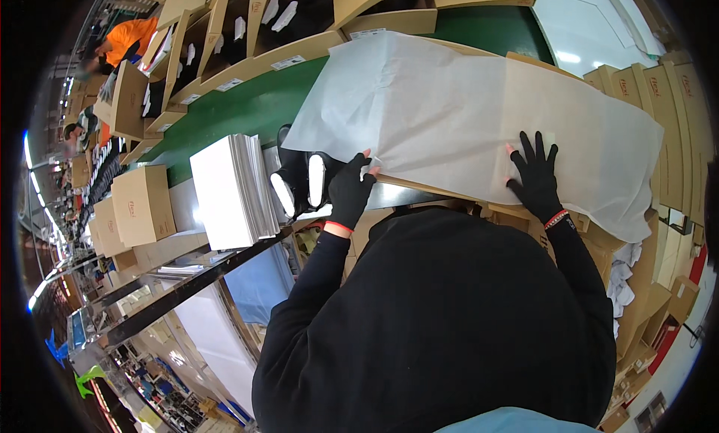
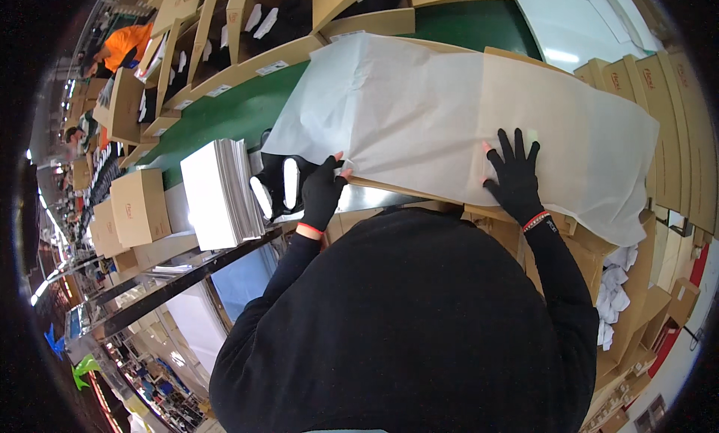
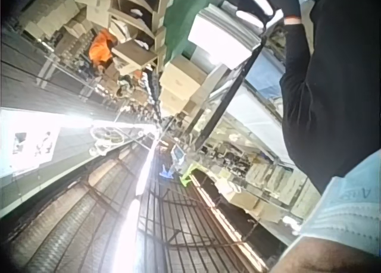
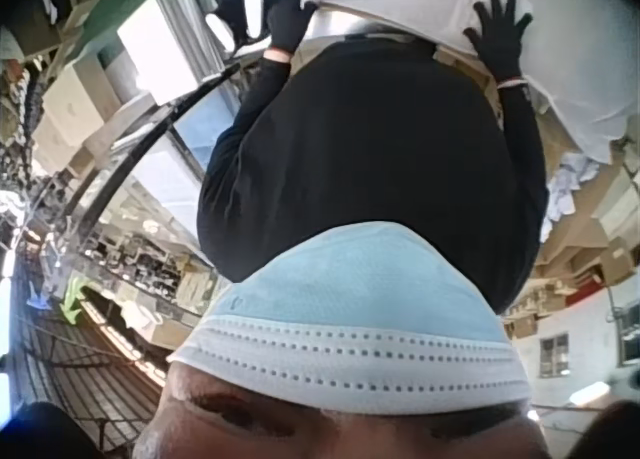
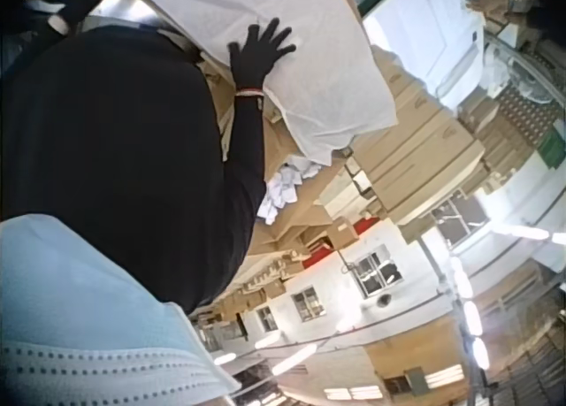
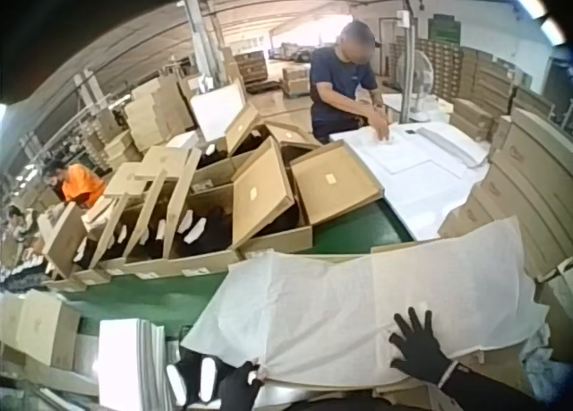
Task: The person places a sheet of white tissue paper into a cardboard box. They then place a pair of black shoes into the box, one at a time, and cover them with additional tissue paper. The person closes the box and moves it aside, repeating the process with a new box and another pair of shoes.
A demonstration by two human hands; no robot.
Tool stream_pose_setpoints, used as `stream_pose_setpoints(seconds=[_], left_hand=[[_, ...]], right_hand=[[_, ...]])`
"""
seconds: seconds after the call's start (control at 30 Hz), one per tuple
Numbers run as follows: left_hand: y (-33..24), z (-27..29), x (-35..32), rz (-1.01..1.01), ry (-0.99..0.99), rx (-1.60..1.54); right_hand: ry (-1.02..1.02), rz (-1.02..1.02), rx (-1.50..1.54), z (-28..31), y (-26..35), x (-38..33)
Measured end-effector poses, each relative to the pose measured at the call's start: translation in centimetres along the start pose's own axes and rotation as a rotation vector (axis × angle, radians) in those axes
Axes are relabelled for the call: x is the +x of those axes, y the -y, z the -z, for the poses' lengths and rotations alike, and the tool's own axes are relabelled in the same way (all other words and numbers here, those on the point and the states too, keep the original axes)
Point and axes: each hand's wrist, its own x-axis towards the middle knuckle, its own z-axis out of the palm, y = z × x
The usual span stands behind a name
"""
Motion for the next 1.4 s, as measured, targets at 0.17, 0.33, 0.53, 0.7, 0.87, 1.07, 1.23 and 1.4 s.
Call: stream_pose_setpoints(seconds=[0.17,0.33,0.53,0.7,0.87,1.07,1.23,1.4], left_hand=[[-0.2,-1.8,1.4,-0.031,0.052,-0.019],[-1.4,-3.7,2.9,-0.161,0.1,-0.082],[-4.5,-3.6,3.3,-0.175,0.261,-0.127],[-4.0,-3.5,2.0,-0.158,0.24,-0.146],[-3.7,-3.6,0.4,-0.081,0.238,-0.055],[-2.9,1.1,-0.2,-0.03,0.029,-0.078],[1.6,14.5,-2.9,0.399,-0.046,-0.104],[12.1,11.7,-9.3,0.229,-0.044,0.031]], right_hand=[[0.336,-0.031,-0.126,5.3,2.6,2.6],[0.236,0.046,-0.134,3.3,2.7,9.8],[0.355,-0.043,-0.162,-11.1,-1.9,13.6],[0.417,-0.018,-0.213,-9.5,0.0,12.5],[0.34,0.098,-0.247,-8.7,1.0,9.9],[0.483,0.089,-0.283,-8.3,1.3,9.0],[0.504,0.126,-0.217,-8.3,3.7,8.1],[0.514,0.094,-0.226,-9.4,5.2,8.4]])
